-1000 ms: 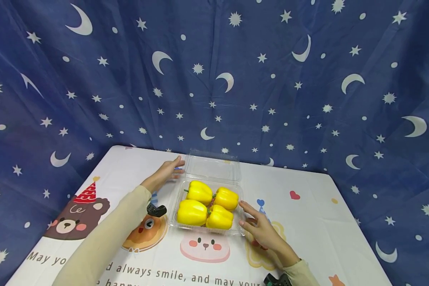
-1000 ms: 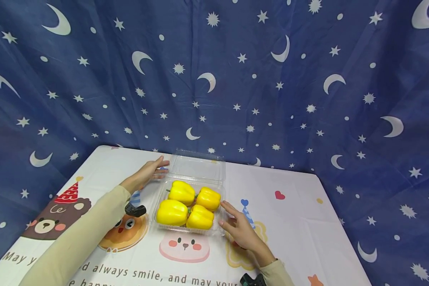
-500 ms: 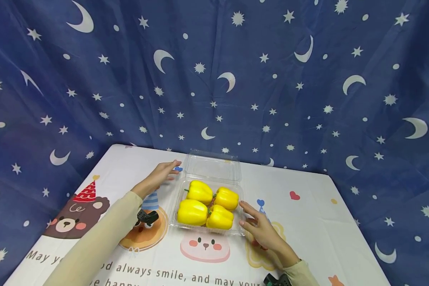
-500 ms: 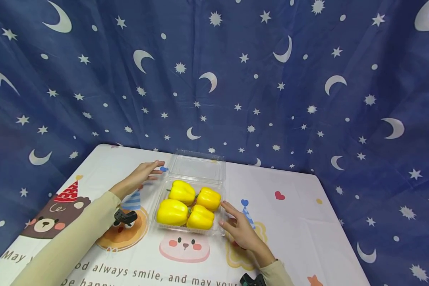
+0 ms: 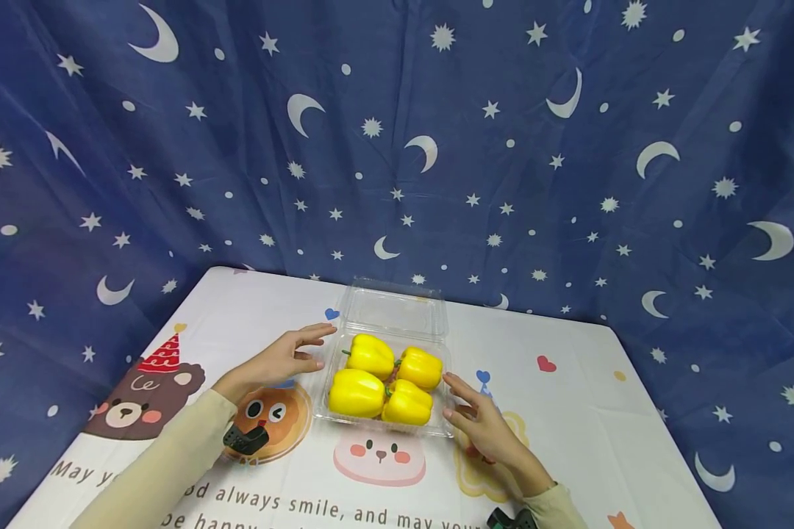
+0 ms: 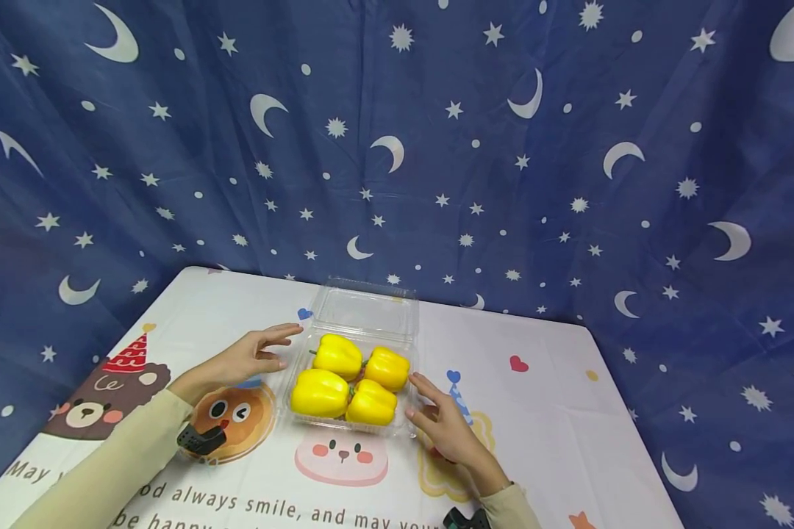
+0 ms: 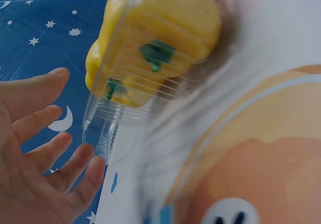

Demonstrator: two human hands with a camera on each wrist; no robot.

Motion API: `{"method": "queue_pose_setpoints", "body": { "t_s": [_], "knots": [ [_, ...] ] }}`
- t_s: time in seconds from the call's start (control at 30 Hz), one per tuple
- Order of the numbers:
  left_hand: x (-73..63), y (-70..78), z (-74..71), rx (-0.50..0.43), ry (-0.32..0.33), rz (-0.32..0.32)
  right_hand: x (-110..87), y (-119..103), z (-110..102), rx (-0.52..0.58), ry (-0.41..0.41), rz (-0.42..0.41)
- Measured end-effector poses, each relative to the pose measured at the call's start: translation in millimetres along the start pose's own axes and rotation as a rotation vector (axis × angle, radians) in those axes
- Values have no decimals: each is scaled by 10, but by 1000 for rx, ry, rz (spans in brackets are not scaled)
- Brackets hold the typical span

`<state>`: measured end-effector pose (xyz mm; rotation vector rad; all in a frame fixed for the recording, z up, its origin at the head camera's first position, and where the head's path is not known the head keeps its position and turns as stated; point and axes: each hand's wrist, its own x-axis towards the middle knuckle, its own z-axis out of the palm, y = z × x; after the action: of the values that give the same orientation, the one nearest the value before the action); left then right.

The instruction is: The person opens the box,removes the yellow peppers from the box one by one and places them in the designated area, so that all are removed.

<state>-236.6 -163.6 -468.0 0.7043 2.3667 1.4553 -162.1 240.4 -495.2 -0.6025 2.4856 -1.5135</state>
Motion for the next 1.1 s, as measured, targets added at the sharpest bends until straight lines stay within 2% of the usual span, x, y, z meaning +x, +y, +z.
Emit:
{"method": "queue_pose_setpoints", "body": {
  "t_s": [0.17,0.33,0.47,0.57,0.7,0.93,1.1],
  "knots": [
    [-99,-33,74,37,-56,37,-7,26,-6,-8,-1,-2],
    [-99,-70,88,42,-80,90,5,32,-8,-13,5,-17],
    [-86,-85,74,39,-103,103,7,26,-3,-7,11,-15],
    [-86,-100,72,53,-111,103,-1,16,1,-1,5,-12],
    [-100,-102,69,68,-91,93,-1,3,7,0,-1,-19],
    [-107,-96,59,68,-76,47,2,-11,9,-3,-4,-14],
    [-100,-96,61,68,-74,47,-4,-14,-13,-45,1,-17]
  ]
}}
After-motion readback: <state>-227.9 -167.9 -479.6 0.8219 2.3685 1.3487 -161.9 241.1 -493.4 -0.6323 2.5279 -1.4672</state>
